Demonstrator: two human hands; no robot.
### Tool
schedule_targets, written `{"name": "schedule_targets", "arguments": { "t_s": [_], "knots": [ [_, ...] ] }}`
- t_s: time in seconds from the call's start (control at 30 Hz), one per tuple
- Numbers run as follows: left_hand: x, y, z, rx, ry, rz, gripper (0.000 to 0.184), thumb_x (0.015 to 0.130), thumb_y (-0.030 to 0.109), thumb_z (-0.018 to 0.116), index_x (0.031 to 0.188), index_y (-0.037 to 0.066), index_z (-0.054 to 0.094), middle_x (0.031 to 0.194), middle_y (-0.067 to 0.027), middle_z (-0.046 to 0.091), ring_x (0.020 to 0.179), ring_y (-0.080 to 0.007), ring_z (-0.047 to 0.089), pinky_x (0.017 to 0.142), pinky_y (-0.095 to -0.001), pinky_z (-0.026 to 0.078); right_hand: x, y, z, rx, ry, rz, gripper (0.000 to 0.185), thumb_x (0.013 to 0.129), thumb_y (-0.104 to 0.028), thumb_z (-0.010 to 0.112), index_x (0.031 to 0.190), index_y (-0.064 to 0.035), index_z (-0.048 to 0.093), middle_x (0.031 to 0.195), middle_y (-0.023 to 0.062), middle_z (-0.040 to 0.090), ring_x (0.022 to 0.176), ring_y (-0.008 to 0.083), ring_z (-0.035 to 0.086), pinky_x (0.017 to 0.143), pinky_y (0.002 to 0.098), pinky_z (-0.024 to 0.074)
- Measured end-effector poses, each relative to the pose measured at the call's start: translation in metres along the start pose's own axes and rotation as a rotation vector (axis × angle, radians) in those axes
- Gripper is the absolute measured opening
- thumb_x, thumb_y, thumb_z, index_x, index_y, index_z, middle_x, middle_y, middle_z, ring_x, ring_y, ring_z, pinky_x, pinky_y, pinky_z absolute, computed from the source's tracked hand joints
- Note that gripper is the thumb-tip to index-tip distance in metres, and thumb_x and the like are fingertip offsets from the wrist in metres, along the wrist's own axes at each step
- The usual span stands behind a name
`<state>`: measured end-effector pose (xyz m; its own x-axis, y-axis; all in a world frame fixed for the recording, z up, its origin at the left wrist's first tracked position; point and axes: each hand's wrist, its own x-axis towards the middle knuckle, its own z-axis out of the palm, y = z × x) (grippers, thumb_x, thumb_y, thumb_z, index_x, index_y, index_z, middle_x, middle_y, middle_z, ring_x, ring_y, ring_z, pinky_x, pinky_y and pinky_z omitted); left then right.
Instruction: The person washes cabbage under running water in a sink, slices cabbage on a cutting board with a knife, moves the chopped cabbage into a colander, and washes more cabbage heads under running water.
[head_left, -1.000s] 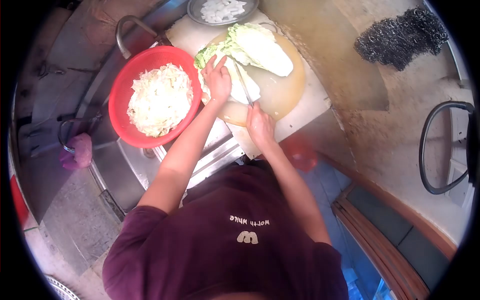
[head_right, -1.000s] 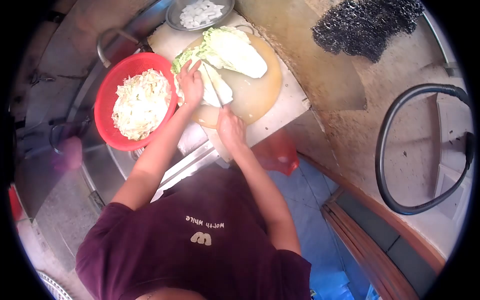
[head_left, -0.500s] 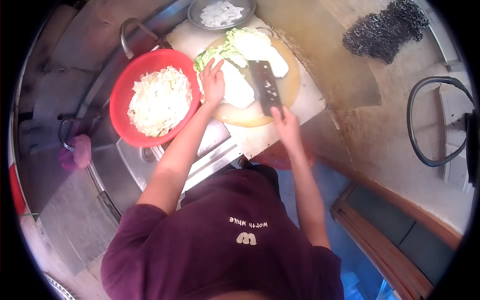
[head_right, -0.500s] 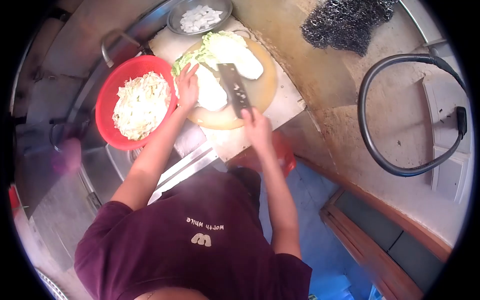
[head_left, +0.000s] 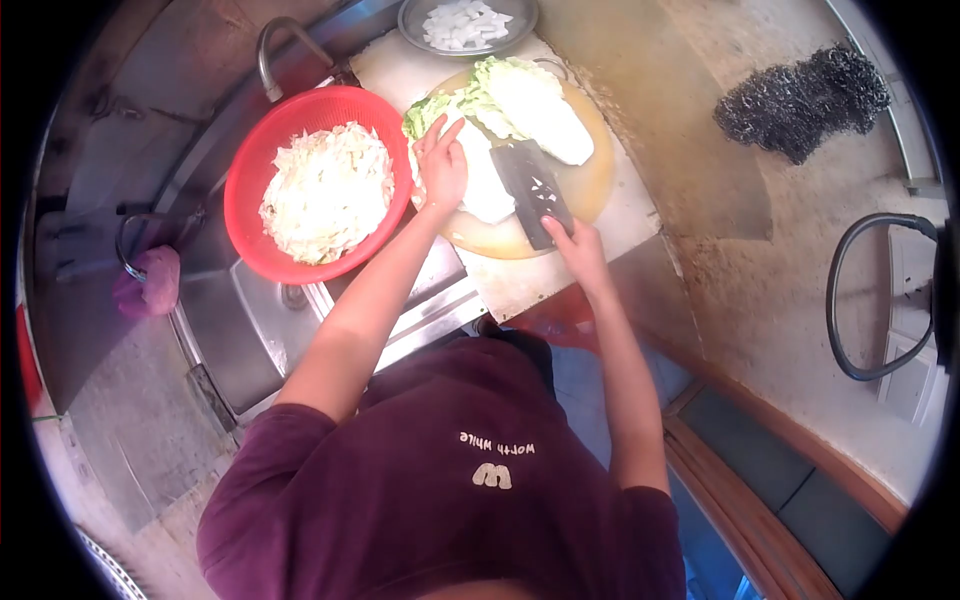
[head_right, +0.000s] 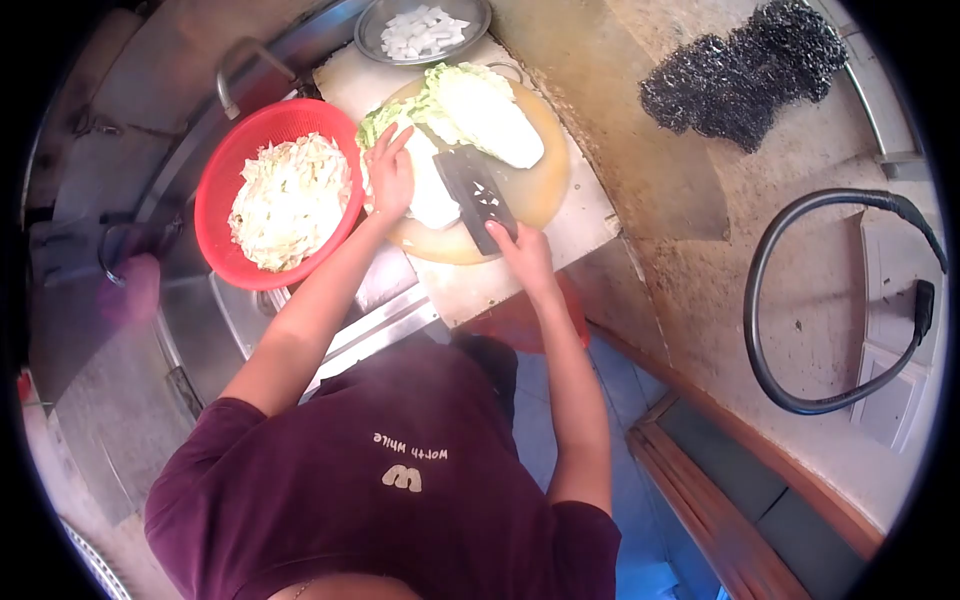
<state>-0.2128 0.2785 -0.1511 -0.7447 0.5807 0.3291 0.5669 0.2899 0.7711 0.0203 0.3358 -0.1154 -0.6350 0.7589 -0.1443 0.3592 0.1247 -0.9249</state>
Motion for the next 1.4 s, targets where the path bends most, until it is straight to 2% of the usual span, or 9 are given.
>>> {"name": "schedule_targets", "arguments": {
  "t_s": [0.33,0.63,0.73,0.83,0.93,1.03,1.07,1.17,1.4],
  "knots": [
    [0.000,-0.002,0.005,0.035,0.052,0.038,0.037,0.085,0.008,0.036,0.111,0.009,0.063,0.128,-0.0126,0.050,0.113,-0.0323,0.041,0.101,-0.0377,0.028,0.006,-0.005,0.039,-0.152,0.154,-0.015,0.041,0.087,-0.041,0.055,0.090,-0.0013,0.064,0.074,0.0191,0.063,0.071,0.0358,0.062,0.065,0.0405,0.0469],
    [-0.001,-0.002,0.004,0.031,0.047,0.025,0.037,0.084,0.006,0.037,0.110,0.008,0.064,0.128,-0.0128,0.050,0.112,-0.0322,0.040,0.099,-0.0379,0.030,0.013,-0.018,0.060,-0.071,0.135,0.104,0.042,0.088,-0.040,0.052,0.086,0.0012,0.063,0.073,0.0216,0.062,0.072,0.0378,0.061,0.065,0.0432,0.0460],
    [0.001,-0.004,0.002,0.028,0.040,0.040,0.037,0.083,0.005,0.038,0.109,0.008,0.064,0.128,-0.0121,0.049,0.111,-0.0323,0.039,0.098,-0.0379,0.031,0.000,-0.017,0.051,-0.227,0.077,0.112,0.043,0.089,-0.040,0.052,0.085,0.0022,0.063,0.072,0.0222,0.061,0.073,0.0385,0.060,0.065,0.0430,0.0455],
    [-0.001,-0.004,0.003,0.025,0.055,0.037,0.037,0.082,0.005,0.039,0.109,0.009,0.064,0.128,-0.0118,0.049,0.111,-0.0327,0.039,0.099,-0.0382,0.031,-0.015,-0.007,0.037,-0.208,0.018,0.134,0.042,0.088,-0.039,0.052,0.085,0.0025,0.062,0.069,0.0211,0.060,0.070,0.0346,0.061,0.064,0.0410,0.0455],
    [0.002,-0.004,0.006,0.014,0.054,0.006,0.037,0.082,0.006,0.040,0.109,0.010,0.064,0.128,-0.0115,0.049,0.111,-0.0328,0.040,0.100,-0.0383,0.031,-0.022,-0.005,0.034,-0.075,0.078,0.056,0.041,0.089,-0.038,0.053,0.083,0.0025,0.061,0.059,0.0146,0.057,0.053,0.0244,0.056,0.054,0.0361,0.0444],
    [0.003,-0.006,0.003,-0.009,0.046,0.007,0.036,0.082,0.007,0.040,0.109,0.010,0.065,0.128,-0.0117,0.049,0.111,-0.0326,0.040,0.100,-0.0383,0.031,-0.022,-0.016,0.023,0.317,0.030,0.430,0.037,0.091,-0.034,0.053,0.082,0.0017,0.058,0.055,0.0036,0.050,0.043,0.0119,0.045,0.042,0.0278,0.0377],
    [0.002,-0.006,0.003,-0.021,0.041,0.012,0.036,0.082,0.007,0.041,0.108,0.010,0.065,0.128,-0.0118,0.049,0.111,-0.0326,0.039,0.100,-0.0384,0.030,-0.023,-0.022,0.017,0.418,0.053,0.408,0.035,0.091,-0.034,0.053,0.079,-0.0019,0.056,0.053,0.0006,0.046,0.037,0.0084,0.038,0.036,0.0238,0.0329],
    [0.006,-0.007,0.000,0.014,-0.013,0.026,0.036,0.082,0.008,0.041,0.110,0.010,0.064,0.128,-0.0132,0.049,0.113,-0.0330,0.040,0.101,-0.0393,0.030,-0.026,-0.022,-0.005,0.569,0.067,0.531,0.032,0.090,-0.032,0.055,0.083,-0.0008,0.057,0.052,0.0013,0.047,0.038,0.0095,0.041,0.037,0.0246,0.0348],
    [-0.004,0.022,-0.031,0.152,-0.121,0.196,0.036,0.081,0.008,0.047,0.115,0.003,0.057,0.123,-0.0152,0.052,0.114,-0.0338,0.042,0.098,-0.0414,0.032,-0.039,-0.005,-0.001,0.460,0.308,0.411,0.025,0.092,-0.025,0.052,0.086,-0.0018,0.055,0.052,0.0010,0.046,0.040,0.0095,0.043,0.038,0.0247,0.0341]
  ]
}}
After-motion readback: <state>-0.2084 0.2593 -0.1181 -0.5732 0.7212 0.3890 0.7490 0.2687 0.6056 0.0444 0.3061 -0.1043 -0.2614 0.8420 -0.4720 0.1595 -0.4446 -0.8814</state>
